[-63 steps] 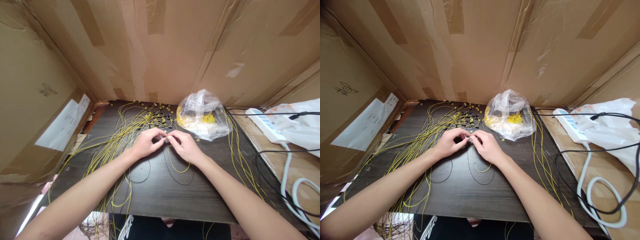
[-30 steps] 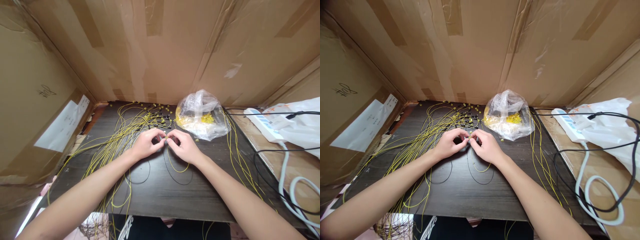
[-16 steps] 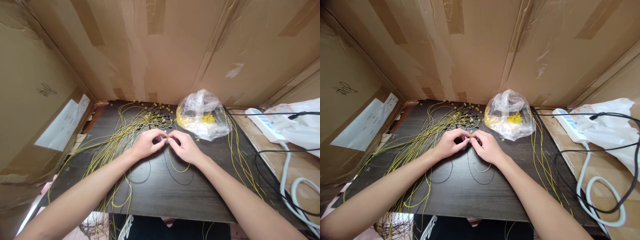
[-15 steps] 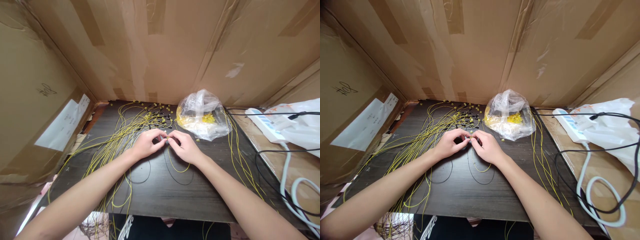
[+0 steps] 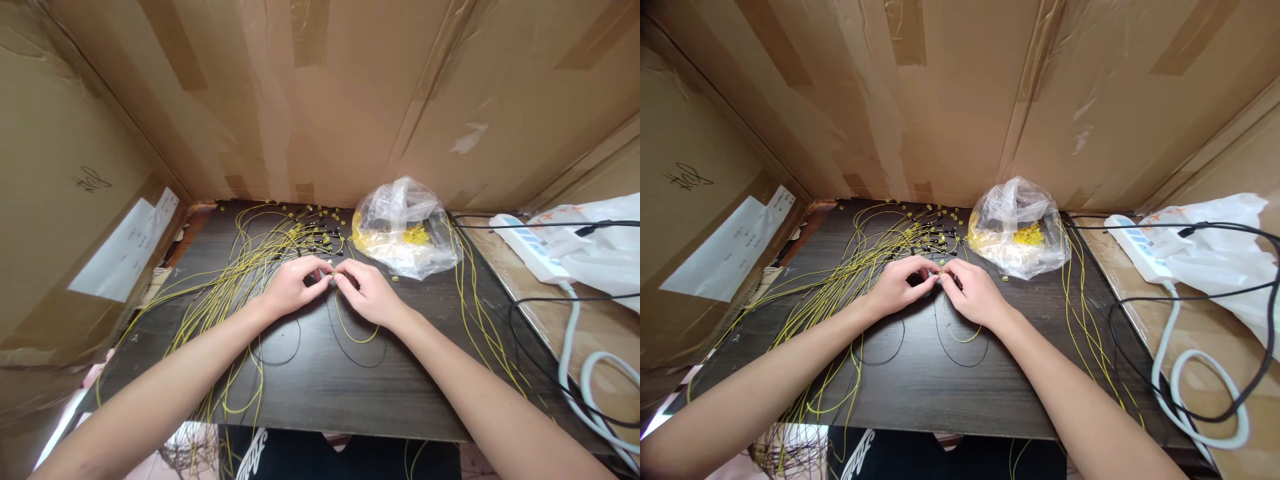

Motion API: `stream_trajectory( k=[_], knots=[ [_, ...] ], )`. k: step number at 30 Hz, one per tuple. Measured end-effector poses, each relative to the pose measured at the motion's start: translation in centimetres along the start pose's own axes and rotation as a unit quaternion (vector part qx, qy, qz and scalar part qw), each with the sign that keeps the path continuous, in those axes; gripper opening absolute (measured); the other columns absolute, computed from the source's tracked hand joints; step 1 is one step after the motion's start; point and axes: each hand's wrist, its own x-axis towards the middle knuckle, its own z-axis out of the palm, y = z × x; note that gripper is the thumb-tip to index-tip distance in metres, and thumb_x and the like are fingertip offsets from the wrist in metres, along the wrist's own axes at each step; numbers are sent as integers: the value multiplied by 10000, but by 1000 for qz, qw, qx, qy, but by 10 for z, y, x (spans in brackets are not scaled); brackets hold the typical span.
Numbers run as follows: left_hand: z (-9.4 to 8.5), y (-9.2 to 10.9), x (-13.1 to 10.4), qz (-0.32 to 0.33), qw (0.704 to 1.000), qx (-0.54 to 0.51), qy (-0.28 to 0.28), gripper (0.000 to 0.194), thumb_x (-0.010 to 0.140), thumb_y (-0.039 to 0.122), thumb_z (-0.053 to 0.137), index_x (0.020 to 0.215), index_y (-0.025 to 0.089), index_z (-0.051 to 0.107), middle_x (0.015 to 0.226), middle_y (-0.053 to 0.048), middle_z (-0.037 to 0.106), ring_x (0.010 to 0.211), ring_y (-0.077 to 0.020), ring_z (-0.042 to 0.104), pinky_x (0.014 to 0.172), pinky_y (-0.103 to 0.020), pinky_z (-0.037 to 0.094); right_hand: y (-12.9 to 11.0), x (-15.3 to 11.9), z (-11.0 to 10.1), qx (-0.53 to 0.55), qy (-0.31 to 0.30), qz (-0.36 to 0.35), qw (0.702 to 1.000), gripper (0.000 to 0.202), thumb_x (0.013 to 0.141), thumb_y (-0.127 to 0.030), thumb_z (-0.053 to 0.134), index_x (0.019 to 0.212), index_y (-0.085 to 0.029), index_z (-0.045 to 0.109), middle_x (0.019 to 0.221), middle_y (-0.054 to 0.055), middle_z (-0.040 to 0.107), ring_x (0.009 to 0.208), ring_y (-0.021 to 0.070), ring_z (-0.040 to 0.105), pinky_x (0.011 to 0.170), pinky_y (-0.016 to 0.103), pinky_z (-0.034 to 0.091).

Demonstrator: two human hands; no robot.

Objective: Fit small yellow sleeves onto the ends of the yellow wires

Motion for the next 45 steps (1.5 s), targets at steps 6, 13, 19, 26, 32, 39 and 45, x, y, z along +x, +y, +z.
stream_trajectory(
  k=[6, 13, 19, 26, 32, 39, 45],
  knots=[
    [0, 0, 0, 9, 1000, 3, 3, 97, 944, 229, 647, 1012, 176, 692, 857, -20, 712, 722, -130, 658, 743, -275, 535, 1, 0, 0, 4, -17, 4, 1000, 216, 1024, -247, 452, 878, -196, 603, 860, 45, 653, 800, 185, 598, 749, 318, 432],
    [1, 1, 0, 21, 1000, -1, 13, 95, 945, 225, 650, 1010, 171, 692, 849, -16, 709, 714, -124, 652, 733, -264, 529, 3, 1, 2, 2, -25, 3, 1000, 288, 1047, -296, 397, 832, -200, 562, 810, 38, 617, 763, 183, 572, 721, 313, 409],
    [0, 2, 0, 20, 1000, -12, 21, 90, 942, 220, 654, 1004, 171, 695, 858, -19, 719, 709, -121, 652, 736, -266, 536, 3, 0, 2, 25, -23, 0, 999, 309, 1053, -306, 373, 805, -204, 527, 764, 24, 590, 718, 171, 554, 693, 305, 397],
    [1, 4, 3, -30, 997, -65, 24, 99, 904, 221, 686, 970, 155, 719, 855, -27, 744, 680, -109, 648, 692, -243, 545, 1, 0, 0, 30, -14, -1, 999, 303, 1049, -305, 398, 814, -197, 557, 791, 32, 608, 742, 173, 565, 705, 310, 408],
    [1, 4, 4, -80, 990, -113, 11, 104, 867, 201, 697, 953, 151, 728, 834, -27, 754, 637, -99, 644, 639, -218, 536, -2, 0, 0, 23, 24, -4, 999, 154, 1001, -274, 509, 912, -192, 603, 822, 22, 597, 700, 155, 537, 666, 293, 408],
    [1, 4, 3, -56, 994, -89, 26, 95, 883, 219, 697, 947, 151, 716, 833, -19, 737, 611, -85, 623, 638, -211, 521, -1, 0, 2, 36, 11, -1, 999, 171, 1023, -260, 463, 928, -198, 591, 894, 41, 653, 813, 178, 600, 760, 307, 439],
    [1, 4, 2, -34, 997, -58, 26, 89, 901, 228, 690, 953, 158, 709, 844, -19, 745, 602, -88, 626, 656, -223, 530, -1, 0, 2, 36, 5, 7, 999, 241, 1038, -278, 418, 863, -201, 565, 823, 30, 623, 758, 171, 576, 725, 302, 418]
  ],
)
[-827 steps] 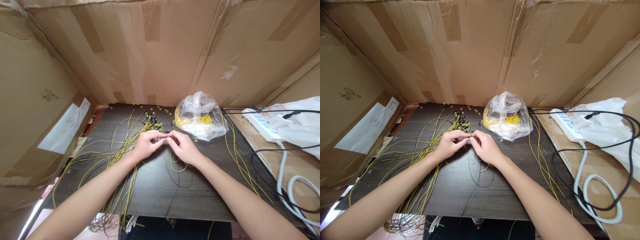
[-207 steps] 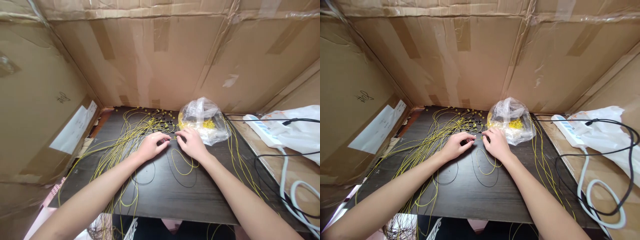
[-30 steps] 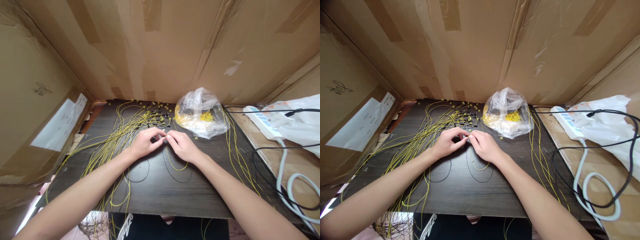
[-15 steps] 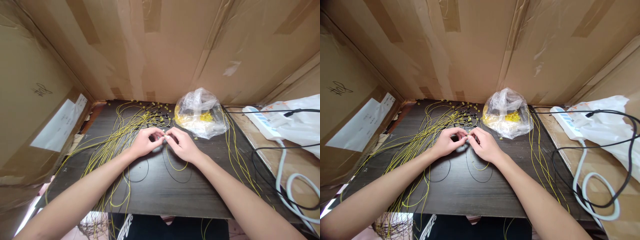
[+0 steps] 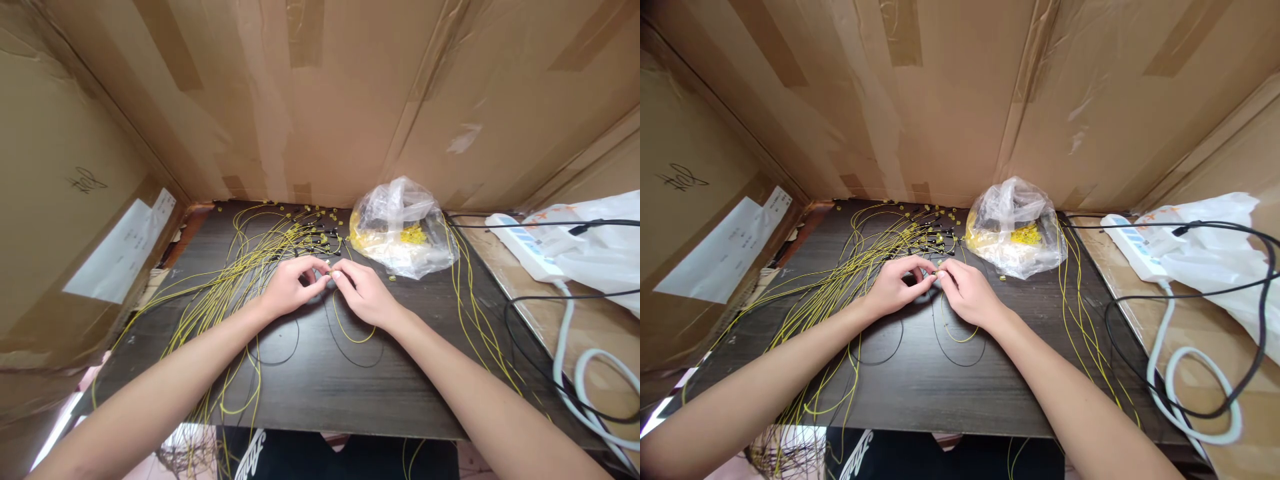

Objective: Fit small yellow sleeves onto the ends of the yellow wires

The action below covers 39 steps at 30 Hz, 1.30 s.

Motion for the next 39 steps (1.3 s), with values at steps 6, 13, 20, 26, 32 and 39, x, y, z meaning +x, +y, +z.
stream_trajectory(
  k=[6, 13, 20, 26, 32, 39],
  knots=[
    [0, 1, -1, 7, 1000, 11, -3, 85, 905, 215, 671, 965, 166, 706, 885, -26, 756, 603, -89, 631, 653, -225, 539, 1, 0, 1, 2, -15, 16, 1000, 329, 1057, -317, 370, 796, -202, 533, 733, 10, 568, 683, 160, 529, 669, 298, 384],
    [0, 0, 1, -30, 999, -19, -4, 94, 877, 227, 692, 939, 161, 717, 849, -25, 756, 588, -91, 627, 618, -218, 524, 0, 0, -1, -11, 14, 7, 1000, 152, 1000, -290, 494, 933, -197, 593, 826, 27, 621, 708, 161, 547, 684, 298, 413],
    [0, 0, 0, -12, 1000, -1, 3, 111, 906, 252, 685, 966, 163, 713, 858, -29, 756, 592, -96, 629, 665, -246, 544, 0, 0, -1, -15, 4, -2, 1000, 196, 1029, -283, 430, 904, -206, 560, 860, 39, 638, 773, 176, 579, 727, 311, 430],
    [0, 2, 0, 13, 1000, 16, -1, 92, 909, 228, 668, 966, 164, 702, 872, -24, 750, 589, -89, 623, 671, -242, 541, 1, 1, 0, -10, -18, 10, 1000, 344, 1063, -332, 361, 765, -214, 485, 713, 4, 548, 671, 156, 521, 660, 294, 379],
    [0, 2, 1, -5, 1000, 4, 2, 86, 884, 218, 673, 941, 161, 701, 846, -18, 744, 578, -87, 614, 649, -234, 534, 0, 1, -2, -15, 15, 2, 1000, 200, 1016, -304, 474, 900, -202, 600, 843, 37, 642, 786, 178, 575, 723, 311, 421],
    [-1, 2, 0, -5, 1000, 7, 0, 103, 898, 241, 675, 956, 163, 710, 856, -22, 752, 576, -90, 621, 646, -237, 537, -1, 1, -2, 0, 13, -3, 1000, 140, 996, -269, 481, 904, -206, 566, 839, 31, 624, 731, 164, 560, 682, 301, 431]
  ],
)
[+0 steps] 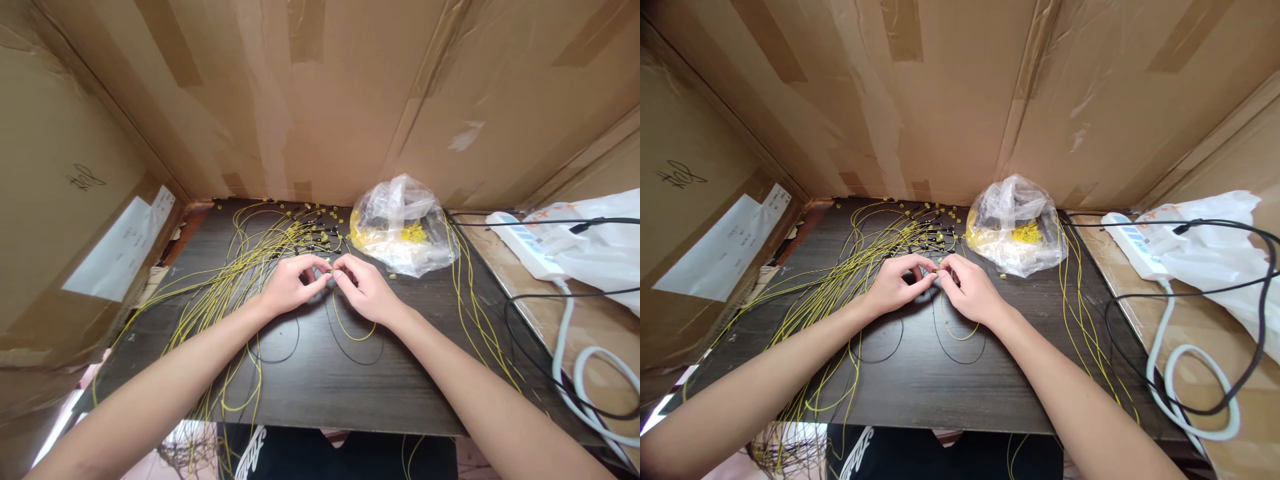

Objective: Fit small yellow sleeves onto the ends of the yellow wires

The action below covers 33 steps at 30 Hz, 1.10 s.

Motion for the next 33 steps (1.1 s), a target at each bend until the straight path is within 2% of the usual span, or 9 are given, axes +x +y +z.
stream_trajectory(
  k=[7, 13, 18, 21, 28, 33],
  knots=[
    [1, 0, -1, 26, 999, 27, 11, 109, 923, 251, 659, 978, 168, 704, 837, -23, 742, 590, -100, 622, 683, -264, 546, 2, 0, 3, -16, -9, -9, 1000, 282, 1051, -294, 373, 824, -214, 520, 793, 34, 604, 749, 179, 563, 712, 317, 424],
    [1, 1, -1, 38, 999, 28, 6, 99, 913, 229, 649, 967, 160, 694, 843, -27, 737, 579, -95, 616, 650, -252, 531, 0, 0, 2, 9, -29, 25, 999, 368, 1060, -316, 354, 743, -209, 507, 717, 20, 594, 704, 168, 558, 693, 309, 416],
    [1, 1, 0, 7, 1000, 10, 6, 84, 886, 225, 646, 935, 164, 679, 822, -19, 729, 576, -98, 619, 635, -246, 535, -2, 0, 2, 16, -5, 17, 1000, 186, 1009, -308, 484, 909, -203, 601, 838, 36, 646, 759, 173, 577, 707, 308, 441],
    [2, 1, -1, -2, 1000, 8, 5, 93, 891, 235, 648, 943, 165, 680, 838, -22, 736, 568, -96, 619, 621, -241, 529, -2, 0, 1, 16, 0, 8, 1000, 134, 984, -286, 514, 916, -205, 595, 824, 30, 633, 744, 171, 573, 692, 301, 446],
    [2, 0, -3, 31, 999, 31, 4, 108, 931, 253, 636, 985, 170, 680, 869, -27, 728, 594, -98, 612, 657, -253, 525, 0, 1, 2, 24, -15, 21, 999, 326, 1046, -320, 386, 777, -209, 533, 741, 18, 599, 705, 165, 562, 687, 301, 413],
    [2, 1, -2, 37, 999, 27, -1, 95, 917, 232, 629, 976, 167, 664, 860, -20, 707, 596, -97, 604, 663, -256, 522, 0, 0, 3, 22, -36, 31, 999, 363, 1057, -321, 346, 757, -210, 518, 708, 14, 588, 690, 169, 558, 699, 313, 396]
  ],
)
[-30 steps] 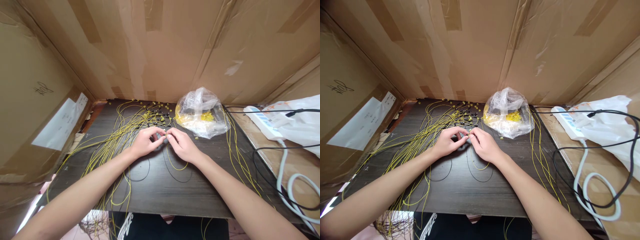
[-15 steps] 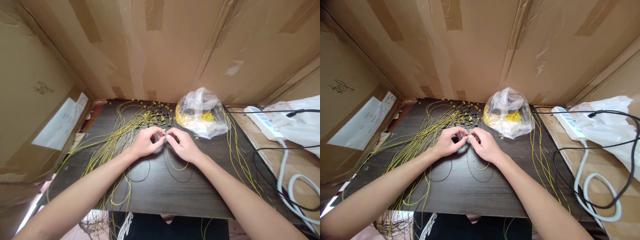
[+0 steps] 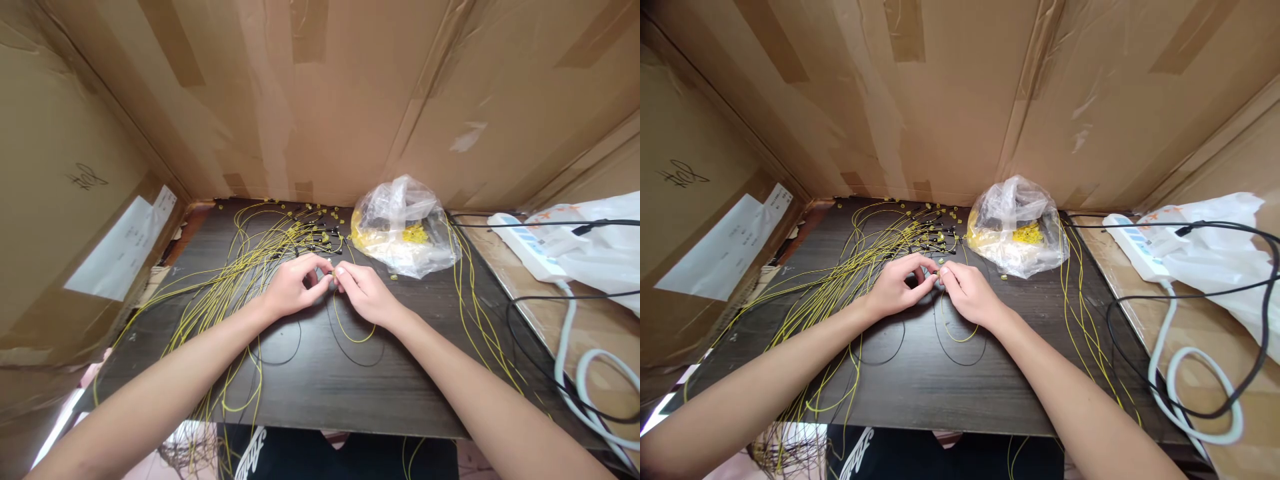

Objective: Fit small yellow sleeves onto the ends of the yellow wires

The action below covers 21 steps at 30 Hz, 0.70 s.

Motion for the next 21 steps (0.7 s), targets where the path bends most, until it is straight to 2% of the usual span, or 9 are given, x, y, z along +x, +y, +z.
stream_trajectory(
  k=[5, 9, 16, 21],
  knots=[
    [0, 0, 1, -25, 999, -21, 8, 71, 894, 216, 634, 942, 165, 648, 846, -15, 704, 583, -92, 603, 637, -242, 527, -2, -1, -1, -67, 35, -31, 997, 177, 1018, -285, 450, 931, -204, 583, 907, 47, 671, 824, 197, 593, 790, 357, 390],
    [0, -2, 2, -38, 999, -29, 3, 86, 901, 226, 642, 951, 161, 668, 876, -26, 728, 578, -88, 607, 621, -233, 524, -1, -2, -2, -52, 40, -26, 998, 94, 982, -267, 508, 938, -204, 563, 886, 34, 659, 767, 180, 573, 769, 347, 396],
    [0, -2, 1, -15, 1000, -20, -6, 91, 920, 233, 657, 963, 155, 675, 882, -27, 726, 575, -83, 600, 651, -243, 518, 5, 0, 1, -50, 10, -16, 999, 319, 1055, -295, 346, 799, -201, 512, 779, 27, 614, 742, 180, 547, 740, 338, 360],
    [-1, -3, 1, -12, 1000, -12, -5, 92, 921, 219, 667, 982, 158, 698, 877, -23, 734, 579, -84, 608, 644, -236, 517, 6, 0, 2, -30, 7, -7, 999, 333, 1057, -316, 348, 777, -206, 490, 747, 21, 585, 708, 171, 530, 707, 318, 362]
  ],
)
